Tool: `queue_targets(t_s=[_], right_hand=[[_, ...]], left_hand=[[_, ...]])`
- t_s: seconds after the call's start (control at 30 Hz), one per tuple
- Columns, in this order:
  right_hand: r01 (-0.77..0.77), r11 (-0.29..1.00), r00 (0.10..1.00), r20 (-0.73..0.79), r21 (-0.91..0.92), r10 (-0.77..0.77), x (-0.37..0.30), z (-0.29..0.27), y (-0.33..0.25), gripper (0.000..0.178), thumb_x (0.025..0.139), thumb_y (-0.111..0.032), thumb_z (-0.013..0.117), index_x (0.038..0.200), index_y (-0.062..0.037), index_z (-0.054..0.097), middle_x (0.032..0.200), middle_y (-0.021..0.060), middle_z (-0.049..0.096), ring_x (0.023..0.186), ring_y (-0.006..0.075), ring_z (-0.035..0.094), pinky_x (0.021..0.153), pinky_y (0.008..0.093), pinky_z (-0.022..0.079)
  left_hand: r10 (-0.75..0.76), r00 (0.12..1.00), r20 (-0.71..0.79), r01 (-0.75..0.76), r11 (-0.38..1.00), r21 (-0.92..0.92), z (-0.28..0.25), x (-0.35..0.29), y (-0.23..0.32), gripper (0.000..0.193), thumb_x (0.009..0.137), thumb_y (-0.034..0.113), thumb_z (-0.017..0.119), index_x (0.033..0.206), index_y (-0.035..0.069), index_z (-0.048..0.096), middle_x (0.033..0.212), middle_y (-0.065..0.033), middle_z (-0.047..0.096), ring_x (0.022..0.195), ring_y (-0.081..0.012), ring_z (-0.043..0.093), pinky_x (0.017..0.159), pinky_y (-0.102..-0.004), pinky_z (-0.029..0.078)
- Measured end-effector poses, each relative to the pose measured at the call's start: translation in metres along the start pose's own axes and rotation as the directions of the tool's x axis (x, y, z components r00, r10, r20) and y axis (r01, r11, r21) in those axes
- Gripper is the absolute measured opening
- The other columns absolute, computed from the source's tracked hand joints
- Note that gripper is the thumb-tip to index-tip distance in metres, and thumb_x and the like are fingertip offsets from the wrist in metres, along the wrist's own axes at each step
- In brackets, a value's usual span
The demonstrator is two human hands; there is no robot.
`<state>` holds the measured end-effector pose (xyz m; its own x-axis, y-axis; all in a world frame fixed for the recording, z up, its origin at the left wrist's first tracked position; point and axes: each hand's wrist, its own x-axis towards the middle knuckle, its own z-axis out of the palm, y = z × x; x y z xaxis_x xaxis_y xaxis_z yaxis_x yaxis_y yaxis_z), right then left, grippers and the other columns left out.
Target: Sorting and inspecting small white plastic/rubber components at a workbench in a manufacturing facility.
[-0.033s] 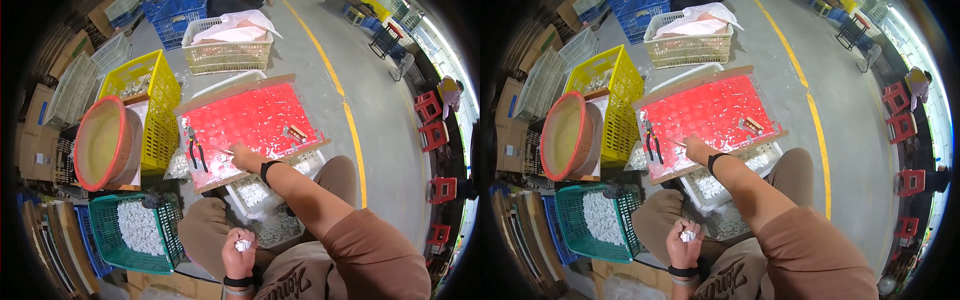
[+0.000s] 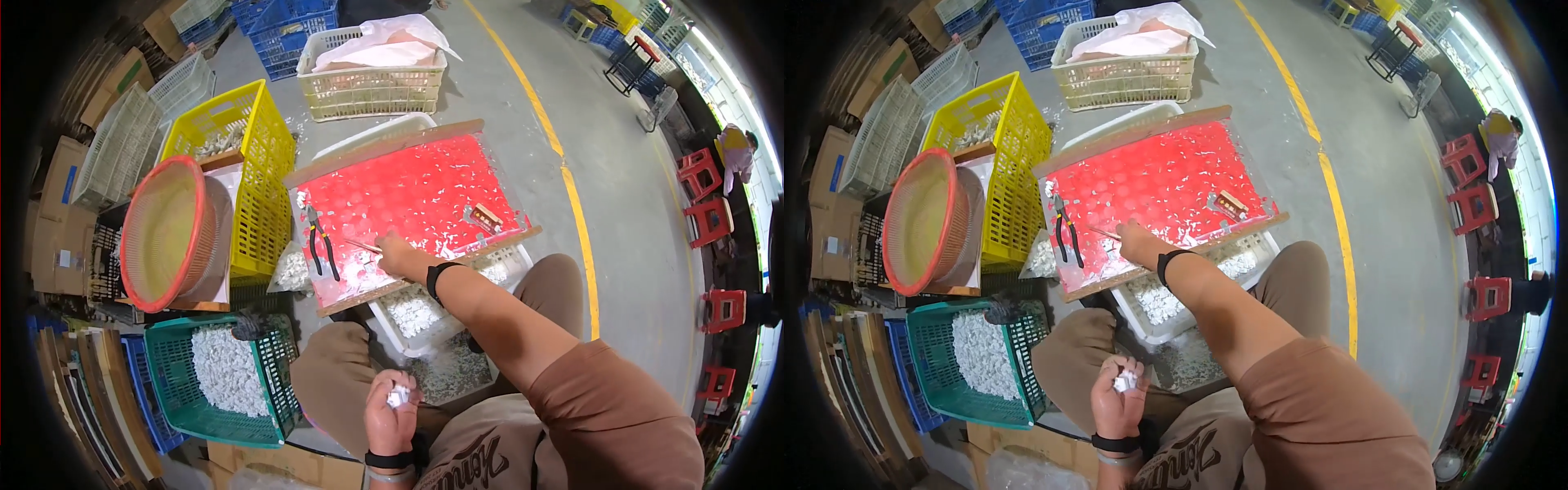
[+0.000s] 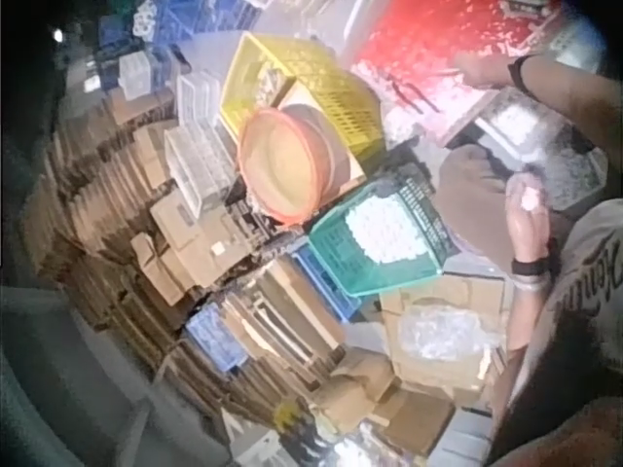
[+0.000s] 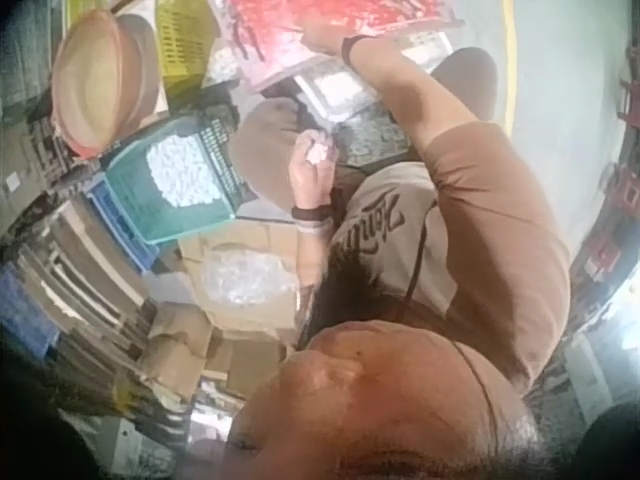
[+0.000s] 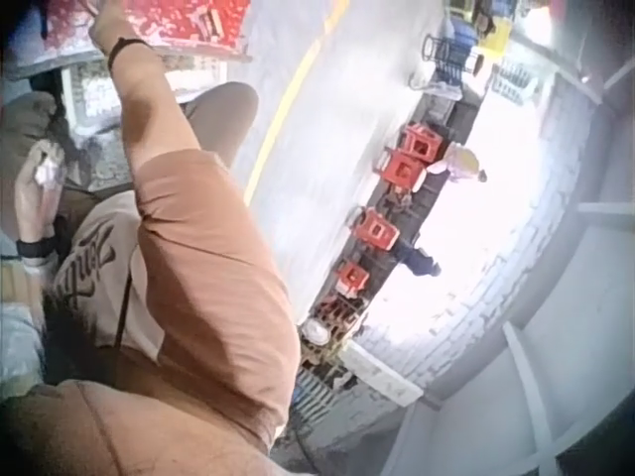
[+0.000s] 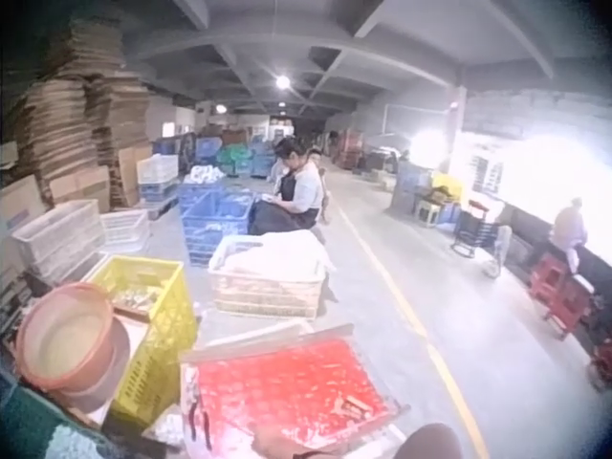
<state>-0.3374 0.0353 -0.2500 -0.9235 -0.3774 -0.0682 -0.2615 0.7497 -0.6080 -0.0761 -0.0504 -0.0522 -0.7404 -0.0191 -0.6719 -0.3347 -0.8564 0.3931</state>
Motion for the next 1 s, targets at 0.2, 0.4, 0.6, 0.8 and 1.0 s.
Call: queue_targets(t_s=[0.2, 0.4, 0.6, 0.8, 1.0], right_hand=[[-0.075, 0.984, 0.967, 0.253, 0.164, 0.032, -0.009, -0.031, -0.014, 0.024, 0.073, -0.014, 0.061, 0.091, 0.0008, 0.059, 0.084, 0.0224, 0.061, 0.078, 0.0366, 0.061, 0.072, 0.0427, 0.049], [-0.089, 0.746, 0.903, 0.37, 0.66, -0.219, -0.079, -0.11, -0.056, 0.011, 0.083, -0.014, 0.06, 0.085, -0.0039, 0.063, 0.08, 0.007, 0.064, 0.073, 0.0163, 0.06, 0.064, 0.0351, 0.046], [0.03, 0.729, 0.81, 0.411, 0.683, -0.419, -0.152, -0.176, -0.097, 0.019, 0.078, -0.011, 0.066, 0.095, -0.0024, 0.066, 0.088, 0.0043, 0.066, 0.082, 0.0092, 0.059, 0.075, 0.0261, 0.048], [-0.279, 0.522, 0.896, 0.414, 0.806, -0.159, -0.199, -0.197, -0.117, 0.018, 0.073, -0.011, 0.071, 0.088, -0.0016, 0.066, 0.078, 0.0051, 0.062, 0.075, 0.0075, 0.058, 0.064, 0.0234, 0.047], [-0.299, 0.36, 0.878, 0.402, 0.884, -0.258, -0.236, -0.206, -0.079, 0.034, 0.095, -0.028, 0.042, 0.1, -0.0001, 0.062, 0.079, 0.0054, 0.058, 0.054, 0.0095, 0.051, 0.049, 0.0229, 0.041]], left_hand=[[0.099, 0.993, -0.06, -0.093, 0.991, 0.092, 0.009, 0.003, 0.001, 0.011, 0.093, 0.013, 0.049, 0.091, 0.003, 0.055, 0.079, -0.0072, 0.055, 0.07, -0.0152, 0.054, 0.06, -0.029, 0.046], [0.221, 0.973, 0.067, -0.231, 0.919, 0.319, 0.001, 0.009, 0.001, 0.016, 0.094, 0.01, 0.048, 0.102, -0.001, 0.055, 0.069, -0.0047, 0.054, 0.047, -0.0096, 0.045, 0.042, -0.0222, 0.038], [0.303, 0.95, 0.081, -0.308, 0.853, 0.421, 0.031, -0.006, -0.006, 0.023, 0.093, 0.012, 0.051, 0.112, -0.002, 0.053, 0.074, -0.0049, 0.056, 0.05, -0.0083, 0.046, 0.041, -0.0199, 0.037], [0.214, 0.966, 0.144, -0.256, 0.867, 0.427, 0.022, -0.033, -0.019, 0.018, 0.091, 0.003, 0.051, 0.107, -0.001, 0.054, 0.074, -0.0029, 0.054, 0.055, -0.0083, 0.047, 0.046, -0.0199, 0.04], [0.279, 0.926, 0.254, -0.364, 0.839, 0.405, 0.022, -0.056, -0.033, 0.013, 0.092, 0.004, 0.048, 0.104, 0.003, 0.049, 0.077, -0.0065, 0.056, 0.056, -0.0091, 0.048, 0.047, -0.0221, 0.041]])
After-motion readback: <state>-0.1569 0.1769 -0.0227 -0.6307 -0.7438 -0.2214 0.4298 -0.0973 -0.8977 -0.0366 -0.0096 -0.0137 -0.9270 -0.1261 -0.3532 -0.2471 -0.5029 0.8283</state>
